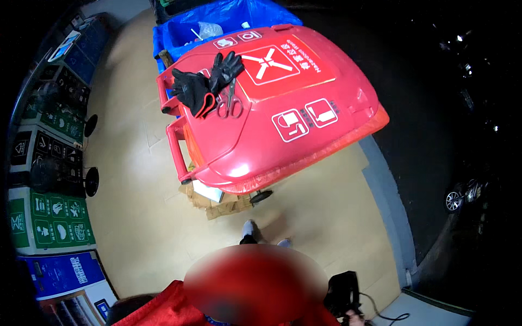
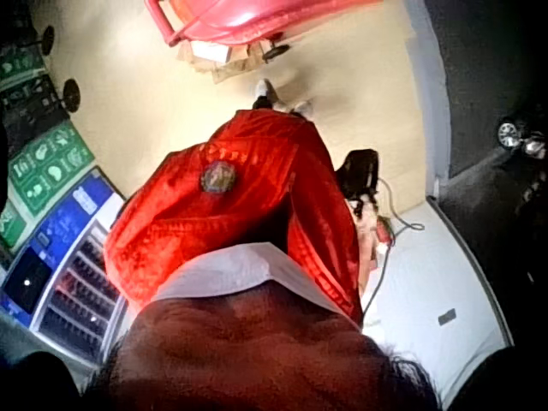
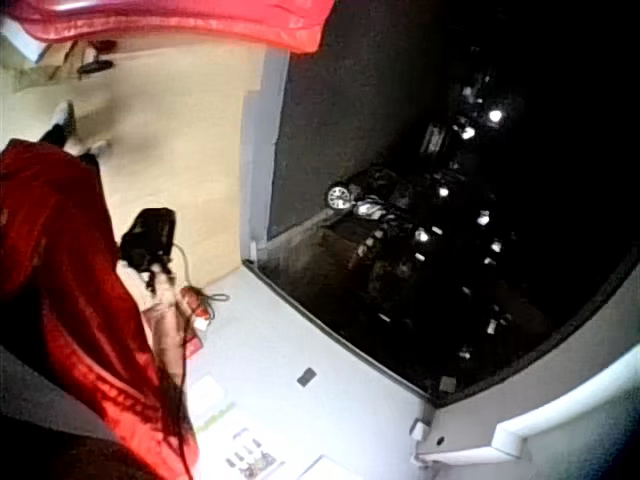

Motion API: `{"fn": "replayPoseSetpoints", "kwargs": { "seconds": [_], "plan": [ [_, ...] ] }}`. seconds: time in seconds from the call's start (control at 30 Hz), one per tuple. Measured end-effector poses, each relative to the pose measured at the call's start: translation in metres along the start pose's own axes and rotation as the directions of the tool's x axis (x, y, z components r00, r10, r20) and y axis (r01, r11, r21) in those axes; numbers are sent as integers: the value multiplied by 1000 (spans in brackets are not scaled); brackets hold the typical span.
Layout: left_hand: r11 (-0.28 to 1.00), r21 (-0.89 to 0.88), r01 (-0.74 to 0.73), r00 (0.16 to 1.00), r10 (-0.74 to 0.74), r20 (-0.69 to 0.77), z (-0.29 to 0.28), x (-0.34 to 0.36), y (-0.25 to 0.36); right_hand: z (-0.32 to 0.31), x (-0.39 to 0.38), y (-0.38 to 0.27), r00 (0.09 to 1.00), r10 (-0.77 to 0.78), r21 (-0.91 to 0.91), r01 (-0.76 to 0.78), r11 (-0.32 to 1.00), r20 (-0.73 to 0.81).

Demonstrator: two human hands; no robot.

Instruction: The person sorts waste by cutting open a plastic bag with scissors, removing vegetable scraps onto a tray, and placing the scraps into a green bin. They then close the bin lids and remove their gloves.

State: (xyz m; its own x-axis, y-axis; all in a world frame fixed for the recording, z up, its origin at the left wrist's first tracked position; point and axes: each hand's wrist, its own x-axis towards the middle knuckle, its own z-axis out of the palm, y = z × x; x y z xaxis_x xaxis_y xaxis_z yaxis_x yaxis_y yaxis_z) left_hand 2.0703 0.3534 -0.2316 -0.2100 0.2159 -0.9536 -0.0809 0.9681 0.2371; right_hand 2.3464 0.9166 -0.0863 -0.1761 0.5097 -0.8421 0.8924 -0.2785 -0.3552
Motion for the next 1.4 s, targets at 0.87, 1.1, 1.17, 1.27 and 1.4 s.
{"fn": "replayPoseSetpoints", "kwargs": {
  "seconds": [0.87,1.1,1.17,1.27,1.4],
  "plan": [
    [109,-746,-657,417,877,-239,-297,-100,380,111,-144,-517,330,-919,630,766,128,-214],
    [-419,-724,-548,367,658,-658,-344,-103,396,176,-98,-622,114,-940,692,650,316,322],
    [-430,-679,-595,381,594,-709,-359,-99,395,187,-83,-653,12,-878,619,704,347,478],
    [-463,-622,-631,381,514,-769,-375,-90,396,200,-61,-702,-88,-794,416,883,216,601],
    [-481,-547,-685,380,405,-832,-391,-78,400,209,-38,-749,-147,-609,202,979,21,779]
  ]
}}
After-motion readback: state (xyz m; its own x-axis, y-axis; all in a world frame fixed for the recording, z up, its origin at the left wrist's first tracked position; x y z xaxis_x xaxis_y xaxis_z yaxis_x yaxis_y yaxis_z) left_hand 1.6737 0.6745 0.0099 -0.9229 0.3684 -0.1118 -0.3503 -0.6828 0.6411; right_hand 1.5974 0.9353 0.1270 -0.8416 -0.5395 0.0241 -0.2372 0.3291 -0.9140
